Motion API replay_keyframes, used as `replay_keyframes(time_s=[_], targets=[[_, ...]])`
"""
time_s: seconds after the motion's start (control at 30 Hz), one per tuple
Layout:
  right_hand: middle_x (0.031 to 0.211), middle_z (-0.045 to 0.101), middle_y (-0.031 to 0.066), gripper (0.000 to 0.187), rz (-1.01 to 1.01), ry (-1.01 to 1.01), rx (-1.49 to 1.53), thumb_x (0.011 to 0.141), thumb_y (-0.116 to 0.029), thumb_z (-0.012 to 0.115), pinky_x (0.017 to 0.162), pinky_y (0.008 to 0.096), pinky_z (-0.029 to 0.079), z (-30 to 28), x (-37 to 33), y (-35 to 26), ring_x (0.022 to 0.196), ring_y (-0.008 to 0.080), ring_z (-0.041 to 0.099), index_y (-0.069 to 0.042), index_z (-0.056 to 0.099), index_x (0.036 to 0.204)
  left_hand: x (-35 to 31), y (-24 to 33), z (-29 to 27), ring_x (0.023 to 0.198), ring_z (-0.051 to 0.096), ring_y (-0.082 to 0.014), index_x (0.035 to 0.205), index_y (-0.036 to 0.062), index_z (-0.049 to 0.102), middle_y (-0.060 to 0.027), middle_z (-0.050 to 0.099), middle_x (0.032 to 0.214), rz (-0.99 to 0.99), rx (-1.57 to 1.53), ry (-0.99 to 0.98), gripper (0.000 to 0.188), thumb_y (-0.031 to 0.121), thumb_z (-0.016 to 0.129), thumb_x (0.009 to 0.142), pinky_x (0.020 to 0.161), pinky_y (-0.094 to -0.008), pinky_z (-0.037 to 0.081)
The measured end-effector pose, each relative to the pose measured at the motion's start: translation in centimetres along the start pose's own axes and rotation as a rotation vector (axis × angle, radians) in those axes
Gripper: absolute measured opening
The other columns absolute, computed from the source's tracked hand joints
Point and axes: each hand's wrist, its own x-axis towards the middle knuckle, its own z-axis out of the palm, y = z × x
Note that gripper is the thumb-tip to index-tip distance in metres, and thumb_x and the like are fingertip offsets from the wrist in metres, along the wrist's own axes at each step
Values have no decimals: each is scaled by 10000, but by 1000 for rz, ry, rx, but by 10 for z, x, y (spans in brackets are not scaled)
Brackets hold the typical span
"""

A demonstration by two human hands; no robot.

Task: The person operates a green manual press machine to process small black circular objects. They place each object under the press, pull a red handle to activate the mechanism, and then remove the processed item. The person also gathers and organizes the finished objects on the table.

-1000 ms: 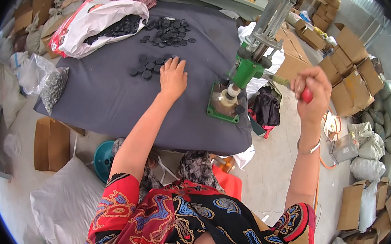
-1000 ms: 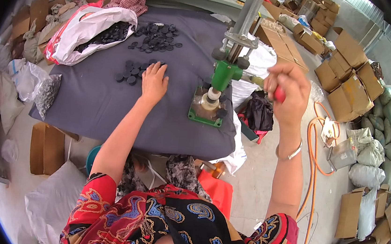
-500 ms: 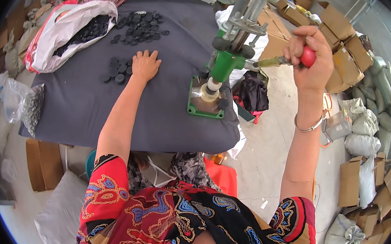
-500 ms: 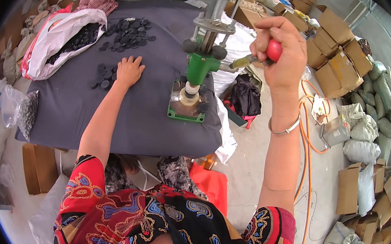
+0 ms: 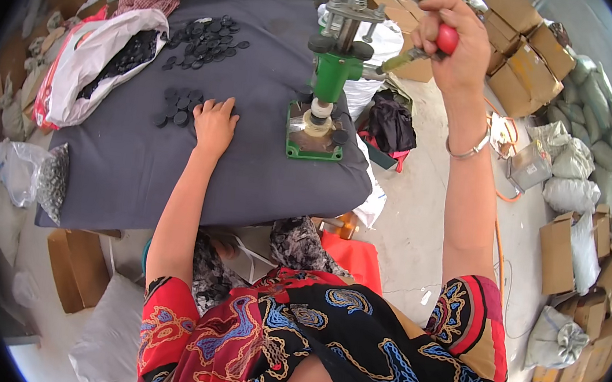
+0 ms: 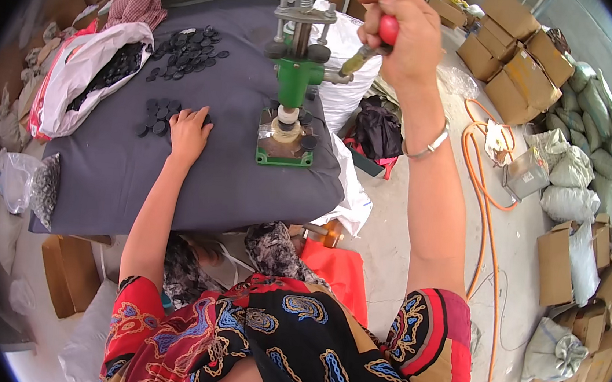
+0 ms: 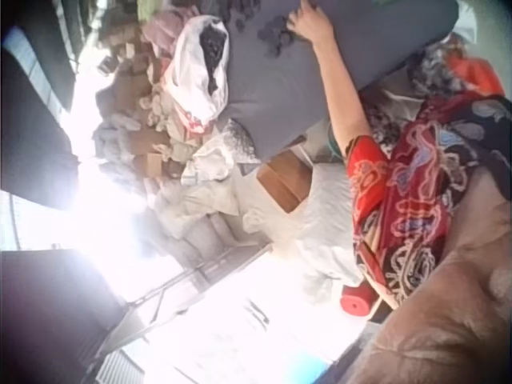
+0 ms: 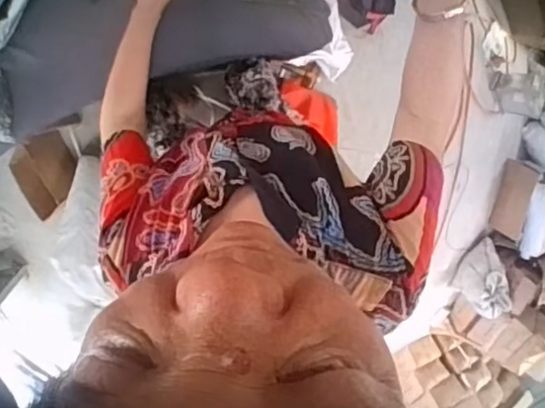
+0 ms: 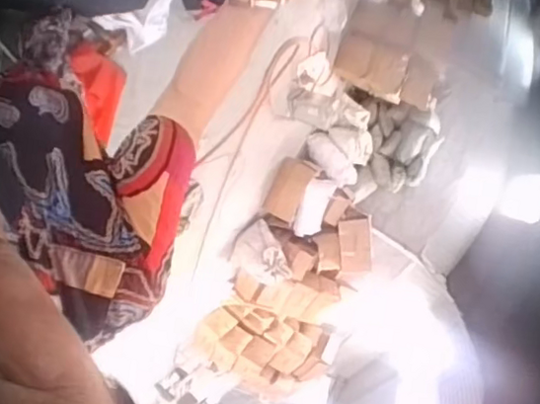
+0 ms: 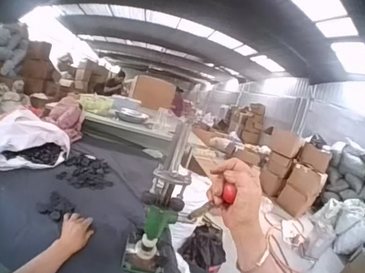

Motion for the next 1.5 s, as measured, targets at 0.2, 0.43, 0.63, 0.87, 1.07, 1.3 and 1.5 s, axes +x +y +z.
replay_keyframes(time_s=[0.2, 0.43, 0.63, 0.87, 1.07, 1.3, 1.5], targets=[[542, 523, 90, 204, 20, 142, 94, 826, -131, 516, 429, 290, 420, 5, -1, 6, 416, 165, 459, 39, 626, 841, -1, 15, -18, 1067, 581, -296, 1159, 55, 638, -135, 678, 1031, -34, -66, -20, 454, 149, 772, 736, 912, -423, 418], [553, 529, 90, 196, -1, 154, 60, 825, -117, 511, 427, 284, 421, 4, -3, 3, 417, 168, 465, 39, 628, 843, -4, 100, -21, 731, 610, -200, 1294, 36, 549, -170, 701, 992, -199, -719, 14, 641, 116, 804, 711, 711, -305, 504], [546, 530, 88, 190, 25, 145, 105, 827, -113, 513, 420, 283, 423, 3, -2, 4, 406, 166, 464, 38, 628, 842, 7, 144, -22, 931, 629, -344, 1298, 2, 486, -174, 685, 1006, -172, -672, -71, 684, 108, 793, 696, 826, -428, 494], [541, 533, 83, 182, 19, 138, 130, 824, -115, 521, 422, 283, 423, 4, -2, 4, 403, 157, 460, 35, 623, 836, 14, 160, -8, 968, 621, -334, 1349, -11, 402, -154, 692, 1022, -158, -584, -6, 773, 134, 803, 704, 879, -426, 435], [579, 496, 84, 262, -50, 35, 4, 852, -114, 457, 536, 299, 401, 4, -8, 2, 490, 148, 430, 78, 617, 932, 20, 165, 9, 965, 644, -341, 1358, -52, 380, -174, 694, 1036, -265, -666, 2, 813, 175, 815, 710, 889, -418, 445], [594, 539, 89, 248, -69, 32, -10, 838, -99, 452, 493, 262, 398, 15, -51, 0, 500, 141, 475, 68, 630, 885, 24, 167, 15, 969, 648, -336, 1354, -78, 386, -170, 696, 1043, -315, -756, -16, 823, 212, 816, 716, 900, -427, 431], [604, 545, 87, 208, -209, 43, -208, 829, -101, 485, 548, 272, 443, 25, -114, 22, 539, 142, 520, 47, 629, 853, 15, 162, 2, 1138, 573, -321, 1349, -38, 441, -172, 638, 1202, -259, -723, -1, 775, 208, 813, 715, 981, -441, 390]])
